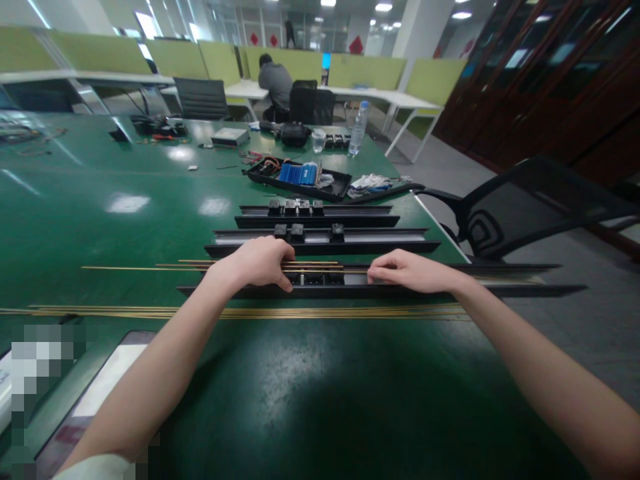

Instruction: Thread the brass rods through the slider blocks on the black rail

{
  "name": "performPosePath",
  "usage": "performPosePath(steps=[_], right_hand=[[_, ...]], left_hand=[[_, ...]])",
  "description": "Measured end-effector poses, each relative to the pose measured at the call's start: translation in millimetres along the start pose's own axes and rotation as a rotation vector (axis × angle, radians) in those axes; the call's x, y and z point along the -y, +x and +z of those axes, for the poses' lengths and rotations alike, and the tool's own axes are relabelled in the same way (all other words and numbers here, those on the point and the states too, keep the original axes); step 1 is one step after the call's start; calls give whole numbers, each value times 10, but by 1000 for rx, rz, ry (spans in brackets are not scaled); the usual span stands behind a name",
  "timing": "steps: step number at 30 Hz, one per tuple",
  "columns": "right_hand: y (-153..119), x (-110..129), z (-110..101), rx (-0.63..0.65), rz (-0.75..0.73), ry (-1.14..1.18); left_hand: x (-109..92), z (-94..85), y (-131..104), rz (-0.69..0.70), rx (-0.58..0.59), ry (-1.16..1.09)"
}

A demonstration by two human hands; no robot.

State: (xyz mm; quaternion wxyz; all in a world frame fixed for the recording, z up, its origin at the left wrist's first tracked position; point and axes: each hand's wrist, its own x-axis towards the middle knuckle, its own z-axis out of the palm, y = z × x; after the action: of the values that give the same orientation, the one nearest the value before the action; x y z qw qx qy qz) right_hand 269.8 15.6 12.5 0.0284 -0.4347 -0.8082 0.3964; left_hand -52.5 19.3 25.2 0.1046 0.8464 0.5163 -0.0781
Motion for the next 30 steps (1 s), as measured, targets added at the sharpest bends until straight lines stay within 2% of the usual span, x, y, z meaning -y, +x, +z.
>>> performPosePath(steps=[30], right_hand=[[-131, -143, -30, -21, 19, -32]], left_hand=[[-16, 0, -18, 8, -6, 14]])
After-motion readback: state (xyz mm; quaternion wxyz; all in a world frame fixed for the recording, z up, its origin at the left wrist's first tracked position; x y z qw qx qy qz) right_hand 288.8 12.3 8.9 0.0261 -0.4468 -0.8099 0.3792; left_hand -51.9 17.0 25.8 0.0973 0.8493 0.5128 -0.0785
